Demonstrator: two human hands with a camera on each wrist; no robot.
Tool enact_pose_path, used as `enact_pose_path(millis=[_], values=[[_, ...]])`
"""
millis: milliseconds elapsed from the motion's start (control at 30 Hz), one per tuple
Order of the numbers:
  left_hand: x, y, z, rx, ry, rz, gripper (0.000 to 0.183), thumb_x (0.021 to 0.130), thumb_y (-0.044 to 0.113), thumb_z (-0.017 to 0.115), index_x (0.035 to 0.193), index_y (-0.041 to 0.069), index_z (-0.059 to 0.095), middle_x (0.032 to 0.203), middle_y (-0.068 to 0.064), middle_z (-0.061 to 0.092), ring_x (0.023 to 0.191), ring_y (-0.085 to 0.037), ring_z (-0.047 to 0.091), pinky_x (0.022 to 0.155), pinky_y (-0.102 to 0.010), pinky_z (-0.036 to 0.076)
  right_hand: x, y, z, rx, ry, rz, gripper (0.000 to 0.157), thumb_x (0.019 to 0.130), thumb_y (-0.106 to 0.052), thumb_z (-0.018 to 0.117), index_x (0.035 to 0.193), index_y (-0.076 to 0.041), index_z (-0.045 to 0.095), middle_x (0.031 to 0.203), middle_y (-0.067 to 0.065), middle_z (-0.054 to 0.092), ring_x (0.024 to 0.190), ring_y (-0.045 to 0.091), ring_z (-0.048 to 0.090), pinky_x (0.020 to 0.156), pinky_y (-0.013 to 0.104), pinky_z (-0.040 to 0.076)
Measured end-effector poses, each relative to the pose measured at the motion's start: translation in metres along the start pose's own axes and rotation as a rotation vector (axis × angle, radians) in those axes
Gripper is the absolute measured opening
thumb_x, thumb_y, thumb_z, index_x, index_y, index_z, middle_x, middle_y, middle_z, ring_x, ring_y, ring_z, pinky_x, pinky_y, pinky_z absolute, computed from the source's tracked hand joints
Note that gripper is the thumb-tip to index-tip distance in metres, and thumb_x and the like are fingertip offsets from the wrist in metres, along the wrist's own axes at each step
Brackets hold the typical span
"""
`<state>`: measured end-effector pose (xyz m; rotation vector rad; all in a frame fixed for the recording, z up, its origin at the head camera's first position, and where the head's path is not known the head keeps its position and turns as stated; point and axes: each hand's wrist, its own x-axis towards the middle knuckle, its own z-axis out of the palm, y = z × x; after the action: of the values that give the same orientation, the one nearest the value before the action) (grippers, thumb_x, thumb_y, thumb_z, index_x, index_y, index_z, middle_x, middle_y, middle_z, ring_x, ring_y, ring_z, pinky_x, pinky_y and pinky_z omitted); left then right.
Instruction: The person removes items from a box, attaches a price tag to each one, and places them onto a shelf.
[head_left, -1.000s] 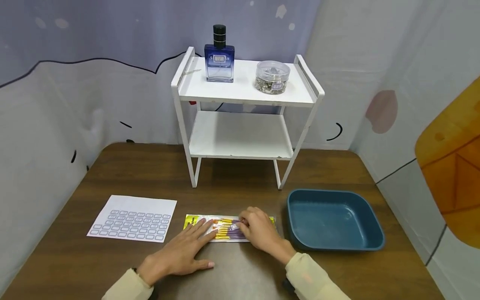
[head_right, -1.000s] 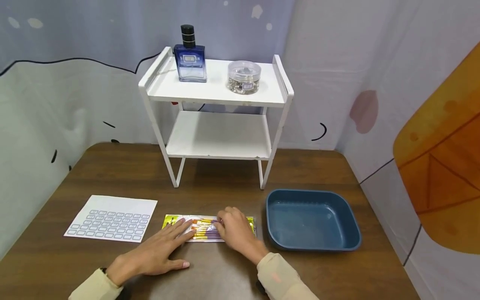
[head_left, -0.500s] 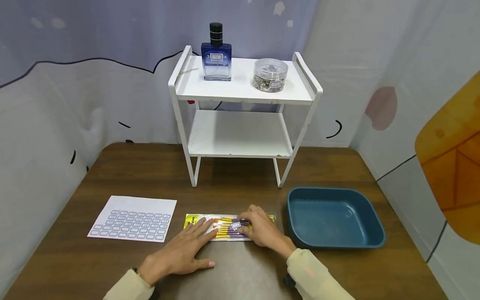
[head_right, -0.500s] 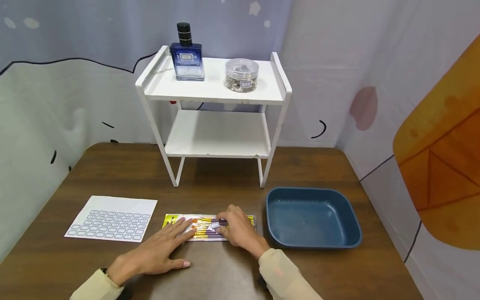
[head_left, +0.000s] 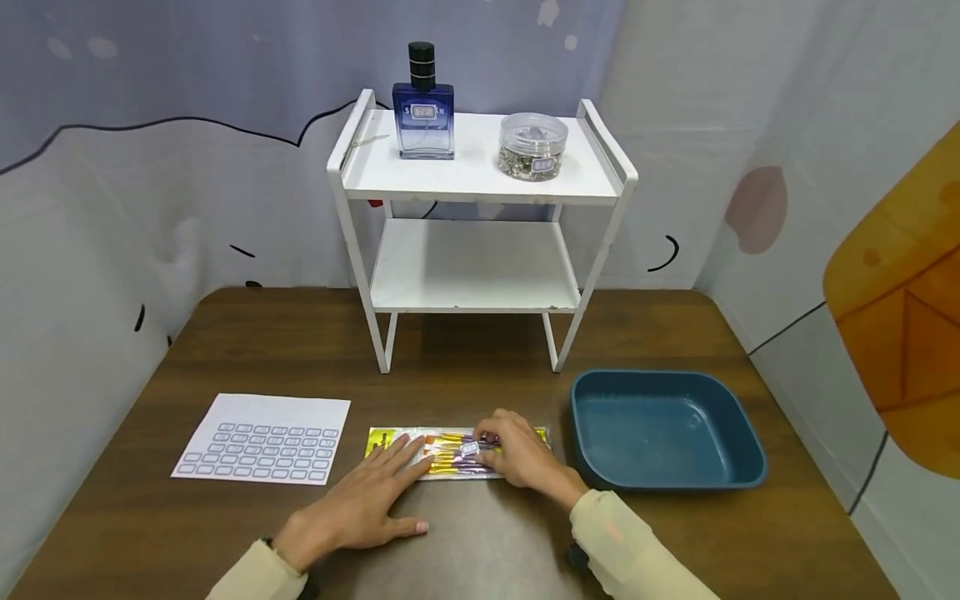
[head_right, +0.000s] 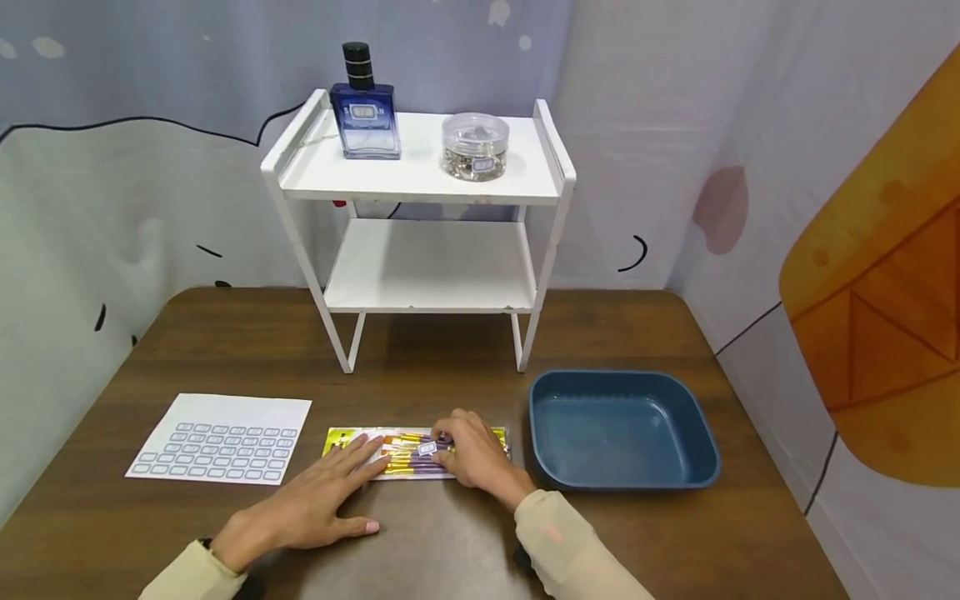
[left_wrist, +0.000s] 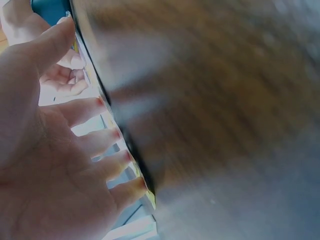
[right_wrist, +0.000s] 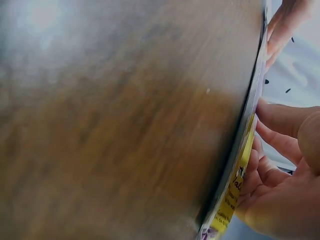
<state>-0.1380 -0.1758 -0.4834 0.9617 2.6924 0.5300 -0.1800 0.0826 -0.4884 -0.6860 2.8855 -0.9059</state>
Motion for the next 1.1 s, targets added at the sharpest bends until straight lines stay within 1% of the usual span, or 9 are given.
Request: enact_pose_path(millis=[333,567,633,733,867,1000,1100], values=[[-0.001,-0.001,0.0,-0.011,0.008,0.001,0.079,0.088,0.052,0.069,0.149,0.007,0.046,0.162,-0.018,0.031,0.15,-0.043,0.025,0.118,-0.062,0.025,0.001,-0.001,0.0,-0.041,0.011,-0.024,0.015,0.082,-0.014,0.081,0.094,-0.01,0.074,0.087,-0.001,0.061,0.085,0.017,0.055,0.074,0.033,0.047],[-0.002,0.0,-0.001,-0.013,0.005,0.002,0.081,0.088,0.055,0.069,0.149,0.007,0.046,0.162,-0.019,0.031,0.15,-0.043,0.025,0.118,-0.062,0.025,0.001,-0.001,0.001,-0.053,0.002,-0.012,0.016,0.083,-0.013,0.08,0.098,-0.01,0.075,0.09,0.001,0.063,0.087,0.018,0.057,0.075,0.035,0.048],[-0.002,0.0,-0.001,-0.011,0.006,0.004,0.081,0.087,0.055,0.069,0.149,0.007,0.046,0.162,-0.019,0.031,0.15,-0.043,0.025,0.118,-0.062,0.025,0.0,0.0,0.001,-0.052,-0.002,-0.012,0.018,0.084,-0.013,0.08,0.101,-0.009,0.075,0.091,0.002,0.063,0.087,0.018,0.057,0.075,0.034,0.047],[-0.002,0.0,0.0,-0.01,0.006,0.01,0.081,0.087,0.055,0.069,0.149,0.007,0.046,0.162,-0.019,0.031,0.15,-0.043,0.025,0.118,-0.062,0.026,-0.002,0.0,-0.002,-0.057,-0.016,-0.015,0.024,0.086,-0.015,0.078,0.11,-0.01,0.075,0.094,0.002,0.063,0.089,0.018,0.056,0.076,0.034,0.047],[-0.002,0.001,-0.001,-0.01,0.011,0.012,0.081,0.087,0.054,0.069,0.148,0.007,0.046,0.161,-0.019,0.031,0.149,-0.044,0.025,0.118,-0.062,0.025,-0.007,0.0,-0.006,-0.087,-0.064,-0.038,0.033,0.09,-0.021,0.074,0.123,-0.016,0.072,0.1,0.001,0.059,0.093,0.017,0.053,0.077,0.032,0.045],[-0.001,0.0,-0.001,-0.011,0.005,-0.003,0.08,0.087,0.053,0.07,0.149,0.008,0.046,0.162,-0.018,0.031,0.15,-0.042,0.025,0.119,-0.061,0.024,-0.009,0.001,-0.008,-0.105,-0.088,-0.08,0.034,0.091,-0.023,0.073,0.125,-0.019,0.072,0.099,0.0,0.056,0.091,0.015,0.048,0.076,0.029,0.043],[0.001,0.0,0.0,-0.017,-0.006,-0.01,0.081,0.087,0.054,0.07,0.149,0.008,0.046,0.163,-0.017,0.03,0.151,-0.041,0.023,0.119,-0.06,0.024,-0.01,0.002,-0.007,-0.111,-0.084,-0.108,0.032,0.091,-0.022,0.074,0.123,-0.018,0.073,0.097,0.0,0.055,0.09,0.015,0.047,0.075,0.028,0.042]])
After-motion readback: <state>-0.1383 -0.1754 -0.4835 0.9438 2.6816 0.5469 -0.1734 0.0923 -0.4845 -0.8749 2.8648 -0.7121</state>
